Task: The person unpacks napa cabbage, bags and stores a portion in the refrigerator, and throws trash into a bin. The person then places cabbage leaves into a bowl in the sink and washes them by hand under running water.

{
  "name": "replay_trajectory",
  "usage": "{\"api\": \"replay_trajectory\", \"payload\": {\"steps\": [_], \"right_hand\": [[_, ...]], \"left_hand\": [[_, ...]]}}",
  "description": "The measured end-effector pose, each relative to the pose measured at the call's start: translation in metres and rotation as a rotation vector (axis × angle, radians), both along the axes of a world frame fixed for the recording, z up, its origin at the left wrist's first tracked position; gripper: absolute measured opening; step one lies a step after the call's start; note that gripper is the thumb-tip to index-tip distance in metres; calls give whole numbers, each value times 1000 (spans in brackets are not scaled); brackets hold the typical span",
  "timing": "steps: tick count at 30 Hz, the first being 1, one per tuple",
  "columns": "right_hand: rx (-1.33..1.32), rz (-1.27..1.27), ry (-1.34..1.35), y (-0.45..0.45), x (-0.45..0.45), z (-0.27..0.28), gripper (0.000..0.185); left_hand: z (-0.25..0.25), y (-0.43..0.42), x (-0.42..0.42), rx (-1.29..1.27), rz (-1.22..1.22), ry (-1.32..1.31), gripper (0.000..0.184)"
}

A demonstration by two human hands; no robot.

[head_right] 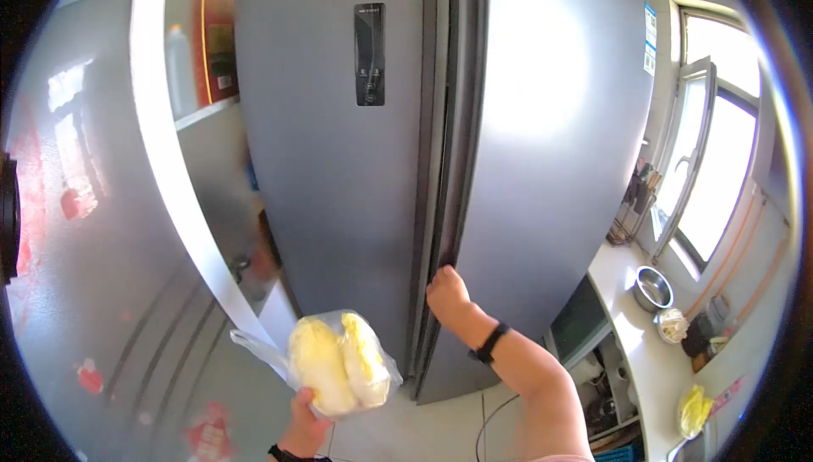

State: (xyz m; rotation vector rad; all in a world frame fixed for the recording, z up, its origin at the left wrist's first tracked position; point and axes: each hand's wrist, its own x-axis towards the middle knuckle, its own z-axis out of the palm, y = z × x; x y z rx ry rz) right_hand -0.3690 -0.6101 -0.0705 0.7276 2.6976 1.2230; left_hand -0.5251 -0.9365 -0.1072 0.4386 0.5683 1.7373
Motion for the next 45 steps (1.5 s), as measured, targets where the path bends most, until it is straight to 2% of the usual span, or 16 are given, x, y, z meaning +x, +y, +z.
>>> {"api": "replay_trajectory", "payload": {"steps": [4, 5, 8, 12, 14, 18, 23, 26, 31, 33, 34, 35, 36, 37, 38, 45], "right_hand": [[-237, 386, 469, -83, 71, 20, 15], [-288, 474, 745, -108, 84, 29, 16], [-104, 200, 1308, -160, 143, 35, 22], [-322, -214, 1921, -189, 222, -22, 83], [-521, -149, 1995, -197, 243, -45, 97], [-355, -342, 2219, -205, 298, -77, 128], [-103, -348, 2128, -194, 379, -101, 97], [-42, -381, 2188, -185, 395, -98, 96], [190, -379, 2127, -182, 457, -157, 86], [317, -508, 2075, -182, 443, -147, 85], [368, -558, 2046, -184, 437, -142, 85], [409, -603, 2023, -184, 430, -136, 85], [442, -645, 1996, -182, 423, -129, 84], [465, -675, 1975, -180, 416, -121, 84], [486, -706, 1954, -175, 409, -110, 84], [521, -825, 1839, -138, 368, -74, 82]], "left_hand": [[-4, 37, 5, -21, -10, 142, 75], [-18, 59, 4, 81, -80, -13, 75], [-41, 109, 13, 245, -228, -219, 73], [-40, 151, 39, 214, -485, -265, 69], [-38, 171, 57, 106, -523, -232, 69], [-37, 213, 92, -67, -541, -151, 64], [-40, 253, 129, -69, -742, -79, 67], [-35, 283, 158, 30, -798, 20, 67], [35, 344, 181, -107, -584, 138, 55], [39, 396, 183, 95, -530, 9, 56], [94, 383, 185, 183, -376, 364, 51], [86, 410, 176, 519, -246, 671, 52], [94, 454, 180, 279, -379, 89, 56], [122, 454, 186, 605, -128, 645, 57], [127, 510, 178, 360, -480, -82, 58], [225, 687, 165, 460, -284, 12, 51]]}}
